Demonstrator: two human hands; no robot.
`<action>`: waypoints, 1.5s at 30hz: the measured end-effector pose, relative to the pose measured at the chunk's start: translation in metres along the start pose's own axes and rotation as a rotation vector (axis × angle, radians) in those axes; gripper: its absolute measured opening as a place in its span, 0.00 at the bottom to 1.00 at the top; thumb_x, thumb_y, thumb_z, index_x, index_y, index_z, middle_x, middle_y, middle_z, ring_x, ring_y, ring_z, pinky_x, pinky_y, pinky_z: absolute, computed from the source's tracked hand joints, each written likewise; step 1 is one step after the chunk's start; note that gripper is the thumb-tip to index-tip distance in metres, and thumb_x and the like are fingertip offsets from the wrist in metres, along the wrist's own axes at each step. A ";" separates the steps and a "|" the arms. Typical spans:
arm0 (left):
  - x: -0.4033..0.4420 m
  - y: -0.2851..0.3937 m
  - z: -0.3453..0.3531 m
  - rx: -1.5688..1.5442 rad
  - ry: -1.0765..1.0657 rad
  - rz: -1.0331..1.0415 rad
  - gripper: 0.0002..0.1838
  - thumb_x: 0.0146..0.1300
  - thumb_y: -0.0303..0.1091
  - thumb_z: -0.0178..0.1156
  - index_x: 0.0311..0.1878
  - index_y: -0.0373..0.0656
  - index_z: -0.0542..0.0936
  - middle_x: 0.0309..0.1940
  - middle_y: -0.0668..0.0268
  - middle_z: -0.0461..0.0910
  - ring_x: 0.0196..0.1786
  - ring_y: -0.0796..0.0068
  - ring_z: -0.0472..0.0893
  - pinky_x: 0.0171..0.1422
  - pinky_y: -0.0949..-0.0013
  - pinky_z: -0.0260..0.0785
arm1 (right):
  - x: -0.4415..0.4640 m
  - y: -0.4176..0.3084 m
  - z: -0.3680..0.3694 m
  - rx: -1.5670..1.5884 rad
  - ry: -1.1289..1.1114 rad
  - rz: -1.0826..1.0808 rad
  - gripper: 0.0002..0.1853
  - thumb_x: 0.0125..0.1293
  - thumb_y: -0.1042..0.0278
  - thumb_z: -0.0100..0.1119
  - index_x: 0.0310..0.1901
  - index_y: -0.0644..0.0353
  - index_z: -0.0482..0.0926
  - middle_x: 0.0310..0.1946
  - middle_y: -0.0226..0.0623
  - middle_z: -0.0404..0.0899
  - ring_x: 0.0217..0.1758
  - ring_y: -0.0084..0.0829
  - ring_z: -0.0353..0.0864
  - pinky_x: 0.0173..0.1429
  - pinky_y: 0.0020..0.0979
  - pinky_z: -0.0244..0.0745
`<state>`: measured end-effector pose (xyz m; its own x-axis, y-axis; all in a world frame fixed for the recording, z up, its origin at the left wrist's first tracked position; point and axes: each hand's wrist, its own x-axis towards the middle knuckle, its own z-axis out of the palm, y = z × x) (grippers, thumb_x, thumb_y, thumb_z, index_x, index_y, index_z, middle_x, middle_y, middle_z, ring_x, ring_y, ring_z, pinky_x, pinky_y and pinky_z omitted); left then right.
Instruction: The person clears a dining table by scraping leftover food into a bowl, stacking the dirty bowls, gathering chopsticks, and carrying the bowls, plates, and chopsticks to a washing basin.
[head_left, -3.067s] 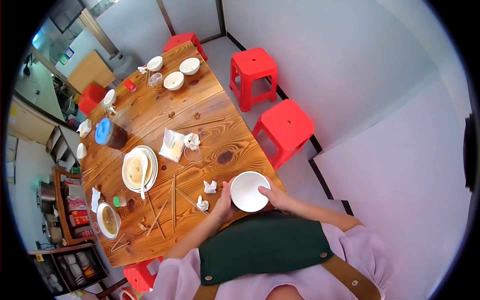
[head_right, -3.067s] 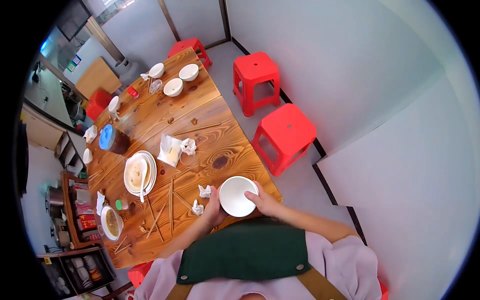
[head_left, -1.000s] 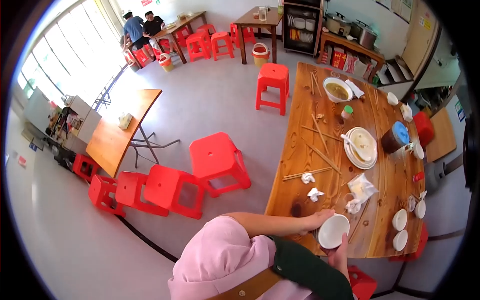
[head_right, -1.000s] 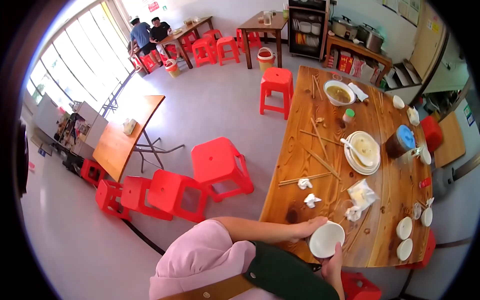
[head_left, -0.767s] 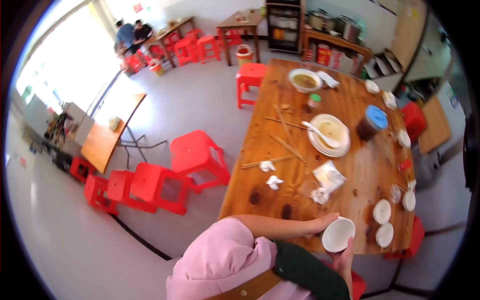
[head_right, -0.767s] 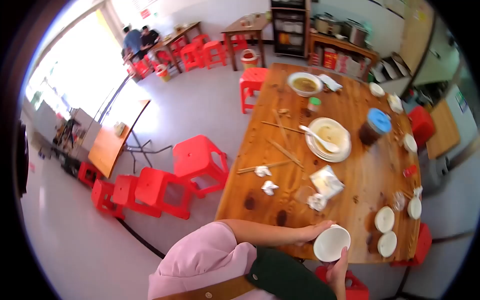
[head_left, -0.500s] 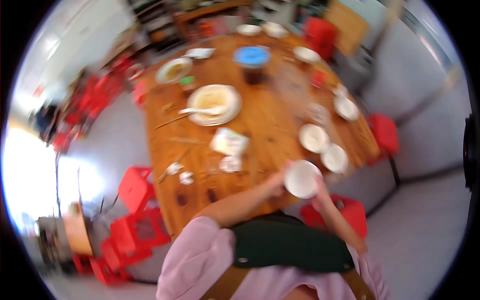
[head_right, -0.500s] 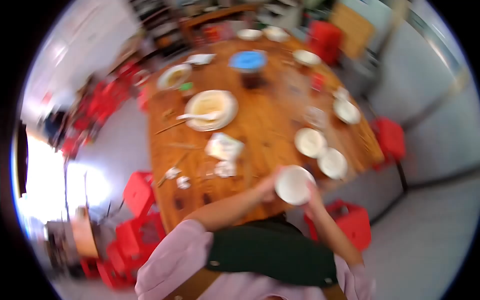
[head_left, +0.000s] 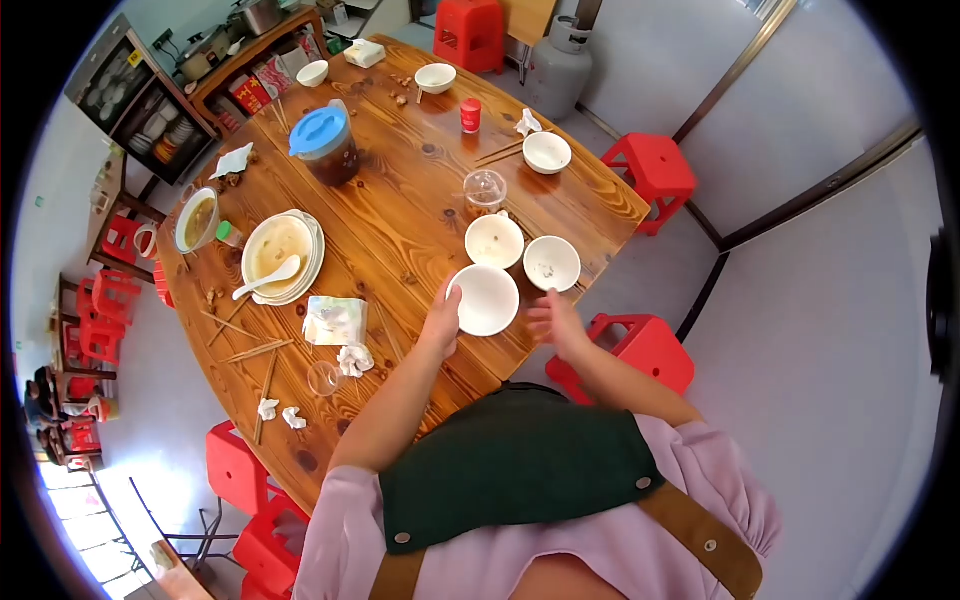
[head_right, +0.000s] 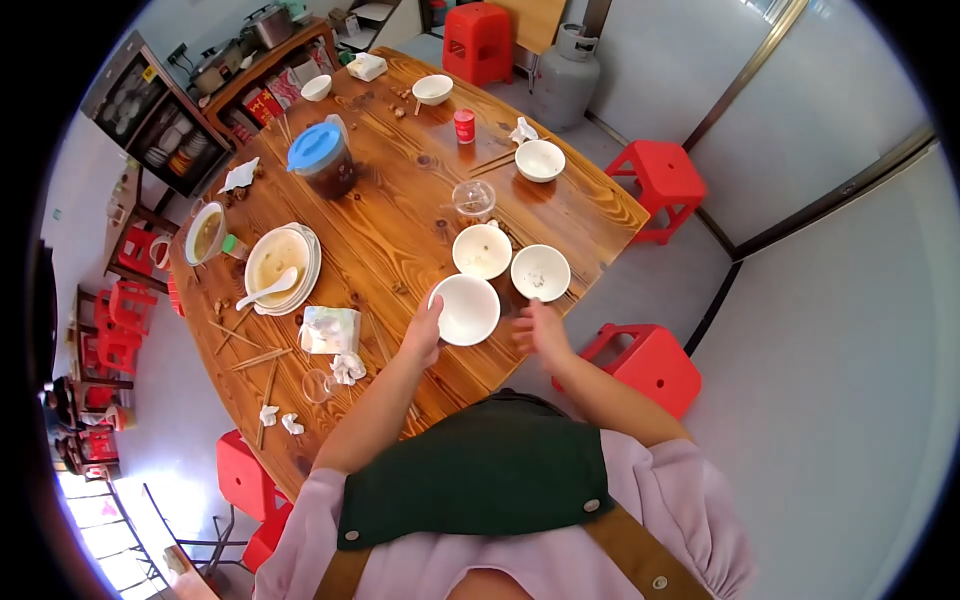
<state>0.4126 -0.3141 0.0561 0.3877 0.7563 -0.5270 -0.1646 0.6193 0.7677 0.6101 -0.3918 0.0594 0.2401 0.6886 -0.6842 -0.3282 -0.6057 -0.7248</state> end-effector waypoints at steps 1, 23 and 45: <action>-0.001 -0.001 0.000 0.035 0.010 0.013 0.25 0.65 0.43 0.39 0.64 0.51 0.52 0.58 0.62 0.61 0.57 0.68 0.63 0.54 0.65 0.60 | 0.014 0.009 -0.016 -0.080 0.174 -0.106 0.25 0.60 0.45 0.40 0.49 0.58 0.64 0.35 0.38 0.74 0.26 0.27 0.72 0.22 0.26 0.65; -0.037 -0.004 0.064 -0.480 0.396 0.351 0.33 0.63 0.57 0.32 0.63 0.42 0.51 0.57 0.63 0.61 0.59 0.65 0.62 0.58 0.61 0.59 | 0.057 -0.118 0.011 -0.909 -0.828 -0.779 0.25 0.52 0.67 0.45 0.55 0.61 0.62 0.29 0.52 0.75 0.31 0.43 0.76 0.37 0.38 0.70; -0.032 -0.003 0.058 -0.299 0.439 0.069 0.24 0.65 0.54 0.32 0.59 0.54 0.62 0.49 0.71 0.69 0.47 0.77 0.71 0.48 0.66 0.64 | 0.140 -0.106 -0.011 -0.705 -0.387 -0.267 0.11 0.57 0.71 0.39 0.39 0.66 0.67 0.22 0.40 0.74 0.14 0.27 0.72 0.16 0.27 0.67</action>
<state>0.4531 -0.3520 0.0916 -0.0382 0.7745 -0.6314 -0.4526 0.5499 0.7020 0.6884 -0.2361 0.0395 -0.1433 0.8539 -0.5004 0.3720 -0.4220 -0.8267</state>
